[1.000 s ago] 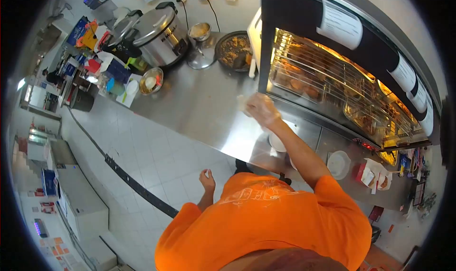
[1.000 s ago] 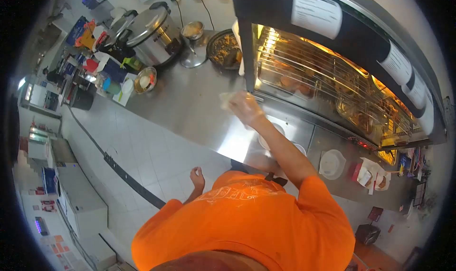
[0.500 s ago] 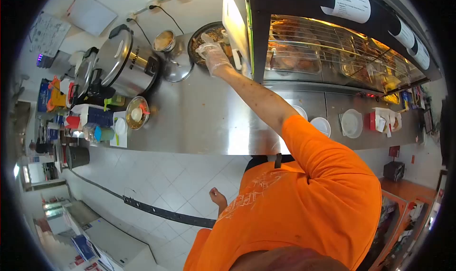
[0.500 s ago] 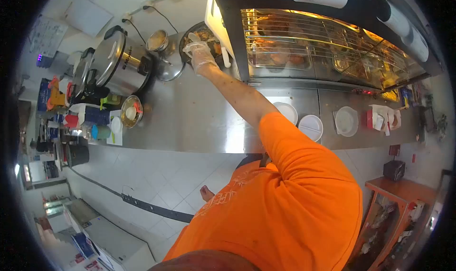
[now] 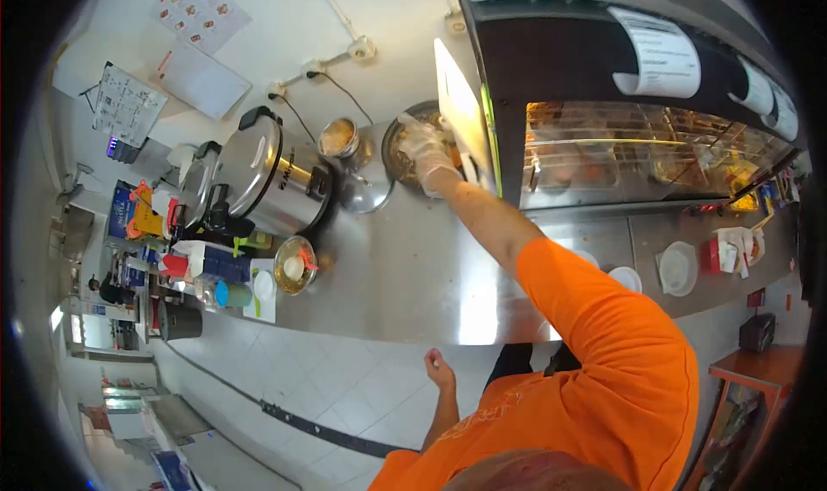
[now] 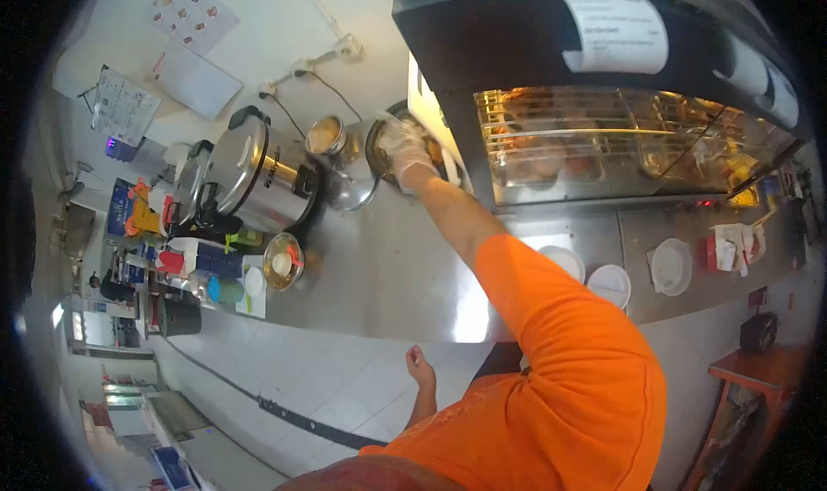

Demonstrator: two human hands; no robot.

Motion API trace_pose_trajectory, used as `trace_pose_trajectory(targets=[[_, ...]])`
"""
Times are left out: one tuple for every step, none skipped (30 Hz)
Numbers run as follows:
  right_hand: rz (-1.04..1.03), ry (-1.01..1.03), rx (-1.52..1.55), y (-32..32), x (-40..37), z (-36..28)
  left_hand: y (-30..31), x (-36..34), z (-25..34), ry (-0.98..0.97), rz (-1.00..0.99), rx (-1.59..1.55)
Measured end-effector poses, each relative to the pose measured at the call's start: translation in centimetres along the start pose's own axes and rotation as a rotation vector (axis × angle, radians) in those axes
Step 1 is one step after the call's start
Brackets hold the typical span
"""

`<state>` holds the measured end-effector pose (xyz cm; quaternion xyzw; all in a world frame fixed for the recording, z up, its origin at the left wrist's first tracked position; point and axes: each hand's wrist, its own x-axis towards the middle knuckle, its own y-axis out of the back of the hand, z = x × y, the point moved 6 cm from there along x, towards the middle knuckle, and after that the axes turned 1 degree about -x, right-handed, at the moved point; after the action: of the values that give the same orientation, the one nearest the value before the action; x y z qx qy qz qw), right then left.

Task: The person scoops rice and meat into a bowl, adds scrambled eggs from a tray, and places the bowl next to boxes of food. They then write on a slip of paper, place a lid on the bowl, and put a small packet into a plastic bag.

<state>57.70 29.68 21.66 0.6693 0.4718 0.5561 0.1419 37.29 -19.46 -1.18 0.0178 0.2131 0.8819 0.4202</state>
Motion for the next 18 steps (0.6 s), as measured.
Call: trace_pose_trajectory(targets=[[-0.113,-0.012,-0.09,-2.2,-1.0,0.5,1.0,-0.9,0.1,0.032,0.01,-0.014],[-0.359,-0.19,-0.04,-4.5,-2.6,1.6,1.6,-1.4,0.0,0.022,0.007,-0.013],[-0.612,-0.368,0.009,-6.4,-5.2,2.3,2.5,-2.2,-1.0,0.018,0.003,-0.01],[-0.405,-0.272,0.069,-4.3,-5.9,1.1,3.2,-3.1,-1.8,0.015,-0.001,-0.012],[-0.194,-0.168,0.122,-1.6,-6.5,0.1,3.8,-4.0,-2.9,0.09,-0.005,-0.003],[0.022,-0.062,0.174,1.2,-7.1,-0.8,4.6,-4.7,-4.0,0.162,-0.01,0.002],[0.184,0.003,0.151,3.1,-7.9,-1.4,5.4,-5.2,-5.1,0.231,-0.017,0.011],[0.174,-0.007,0.274,3.9,-8.8,-1.4,5.5,-5.1,-5.6,0.209,-0.009,0.009],[0.166,-0.018,0.394,4.7,-9.9,-1.3,5.4,-5.0,-5.9,0.185,-0.005,0.004],[0.158,-0.039,0.507,5.6,-11.2,-0.9,5.7,-5.1,-6.2,0.162,-0.009,0.006],[-0.069,-0.112,0.521,5.3,-13.4,-0.5,5.3,-4.5,-5.4,0.094,-0.024,0.067],[-0.298,-0.182,0.504,5.0,-15.9,-0.1,4.5,-3.6,-5.0,0.075,-0.039,-0.002],[-0.298,-0.036,0.409,9.1,-18.2,-0.4,3.5,-2.8,-4.5,0.063,-0.072,-0.065],[-0.314,0.096,0.317,13.4,-20.7,-0.8,2.4,-2.0,-3.0,0.055,-0.133,-0.079],[-0.394,0.04,0.225,16.9,-23.0,0.4,1.0,-1.7,-0.2,0.025,-0.206,-0.031],[-0.474,-0.002,0.143,19.9,-25.0,1.6,-1.1,-2.1,3.3,0.02,-0.303,-0.046],[-0.435,-0.049,0.159,23.3,-27.1,4.1,-2.7,-2.6,6.4,0.011,-0.381,-0.067],[-0.31,-0.233,0.05,22.8,-32.6,9.3,-4.9,-3.4,8.1,-0.042,-0.515,-0.051]])
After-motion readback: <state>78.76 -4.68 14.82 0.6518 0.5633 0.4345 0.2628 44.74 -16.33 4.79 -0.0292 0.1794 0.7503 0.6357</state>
